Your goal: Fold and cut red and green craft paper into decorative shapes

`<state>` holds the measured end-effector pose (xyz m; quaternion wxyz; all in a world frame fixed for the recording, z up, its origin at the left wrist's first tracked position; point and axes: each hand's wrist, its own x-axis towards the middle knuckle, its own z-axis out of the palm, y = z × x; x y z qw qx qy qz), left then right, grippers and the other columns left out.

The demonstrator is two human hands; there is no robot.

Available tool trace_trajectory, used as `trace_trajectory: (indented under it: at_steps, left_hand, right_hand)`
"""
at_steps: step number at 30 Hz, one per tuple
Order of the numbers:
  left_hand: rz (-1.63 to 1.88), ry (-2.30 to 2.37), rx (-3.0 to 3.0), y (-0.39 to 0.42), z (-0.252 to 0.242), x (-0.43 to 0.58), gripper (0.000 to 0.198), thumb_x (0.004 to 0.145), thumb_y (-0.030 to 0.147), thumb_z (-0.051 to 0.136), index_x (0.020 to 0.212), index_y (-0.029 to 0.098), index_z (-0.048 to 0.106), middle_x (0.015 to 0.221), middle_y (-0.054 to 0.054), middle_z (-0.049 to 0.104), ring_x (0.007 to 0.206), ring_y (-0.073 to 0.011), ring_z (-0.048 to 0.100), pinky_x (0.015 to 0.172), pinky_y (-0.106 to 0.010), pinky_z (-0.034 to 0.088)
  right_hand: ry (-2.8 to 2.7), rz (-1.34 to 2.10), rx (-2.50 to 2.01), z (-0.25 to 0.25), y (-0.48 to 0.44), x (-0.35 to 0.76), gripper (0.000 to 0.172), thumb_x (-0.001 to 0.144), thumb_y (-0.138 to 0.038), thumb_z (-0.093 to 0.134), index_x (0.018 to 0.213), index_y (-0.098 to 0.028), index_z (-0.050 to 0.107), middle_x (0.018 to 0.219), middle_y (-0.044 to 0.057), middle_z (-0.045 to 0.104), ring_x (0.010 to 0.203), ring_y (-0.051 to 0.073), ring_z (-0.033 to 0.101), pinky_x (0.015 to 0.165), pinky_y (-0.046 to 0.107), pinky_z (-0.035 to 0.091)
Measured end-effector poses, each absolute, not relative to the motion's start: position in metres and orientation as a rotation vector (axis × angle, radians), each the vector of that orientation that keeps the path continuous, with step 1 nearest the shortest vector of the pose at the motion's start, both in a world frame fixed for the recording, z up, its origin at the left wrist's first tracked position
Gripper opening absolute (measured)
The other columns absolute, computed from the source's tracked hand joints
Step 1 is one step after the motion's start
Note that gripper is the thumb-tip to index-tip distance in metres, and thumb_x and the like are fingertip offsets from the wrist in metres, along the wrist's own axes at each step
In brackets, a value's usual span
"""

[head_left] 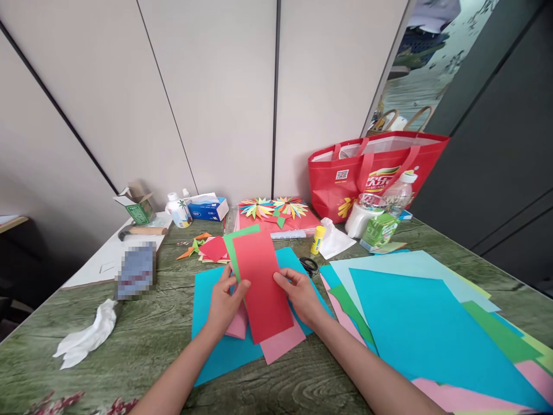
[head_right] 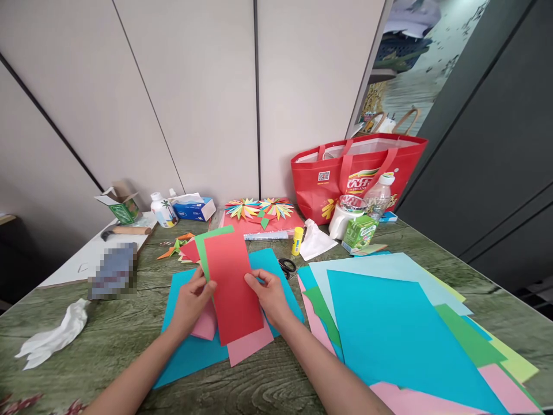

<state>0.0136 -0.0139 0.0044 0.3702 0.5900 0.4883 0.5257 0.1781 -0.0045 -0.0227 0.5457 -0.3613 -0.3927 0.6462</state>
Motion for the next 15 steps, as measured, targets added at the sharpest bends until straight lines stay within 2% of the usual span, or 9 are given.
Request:
trace_trajectory:
  at_steps: [3,5,8,10,13,15]
  left_hand:
    - [1.391,1.182,1.347,-0.011,0.0,0.013,0.016,0.065,0.034,0.068,0.065,0.018,0.068,0.105,-0.008,0.062,0.109,-0.0267,0.049,0.083,-0.029,0.043]
    - [1.449,1.096,1.081,-0.007,-0.001,0.01,0.02,0.065,0.035,0.068,0.071,0.016,0.068,0.101,-0.007,0.065,0.1,-0.0255,0.055,0.079,-0.03,0.046]
    - [1.492,0.94,0.683,0.0,0.004,0.002,0.026,0.065,0.035,0.07,0.08,0.014,0.066,0.087,-0.007,0.069,0.077,-0.021,0.062,0.068,-0.03,0.049]
    - [1.524,0.887,0.535,0.005,0.008,-0.005,0.022,0.067,0.029,0.068,0.083,0.013,0.065,0.081,-0.005,0.07,0.067,-0.0176,0.063,0.064,-0.028,0.05]
    - [1.594,0.876,0.438,0.01,0.011,-0.013,0.013,0.077,0.02,0.058,0.086,0.013,0.064,0.08,-0.005,0.07,0.063,-0.0153,0.063,0.061,-0.026,0.051]
    - [1.617,0.935,0.383,0.013,0.011,-0.017,0.013,0.081,0.016,0.05,0.085,0.014,0.063,0.077,-0.004,0.07,0.06,-0.0143,0.064,0.059,-0.025,0.051]
  right_hand:
    - [-1.006,1.472,-0.944,-0.022,-0.005,0.179,0.031,0.07,-0.048,0.062,0.08,-0.018,0.066,0.083,0.003,0.069,0.076,0.022,0.062,0.063,0.032,0.049]
    - [-1.044,1.402,-0.998,-0.021,-0.004,0.182,0.035,0.071,-0.048,0.06,0.087,-0.018,0.066,0.09,0.005,0.068,0.08,0.023,0.062,0.064,0.032,0.049]
    - [-1.085,1.375,-1.063,-0.02,-0.004,0.185,0.041,0.066,-0.041,0.066,0.101,-0.021,0.06,0.086,0.003,0.067,0.067,0.02,0.063,0.055,0.029,0.048]
    - [-1.111,1.368,-1.065,-0.019,-0.003,0.187,0.047,0.064,-0.036,0.068,0.107,-0.023,0.054,0.09,0.003,0.066,0.062,0.018,0.062,0.051,0.027,0.047]
    - [-1.211,1.202,-1.048,-0.012,-0.003,0.193,0.041,0.069,-0.033,0.062,0.107,-0.022,0.05,0.102,0.005,0.062,0.07,0.017,0.063,0.057,0.027,0.049]
    - [-1.334,1.012,-1.097,-0.001,-0.004,0.206,0.036,0.075,-0.031,0.054,0.108,-0.02,0.048,0.095,0.006,0.064,0.072,0.018,0.062,0.06,0.028,0.048]
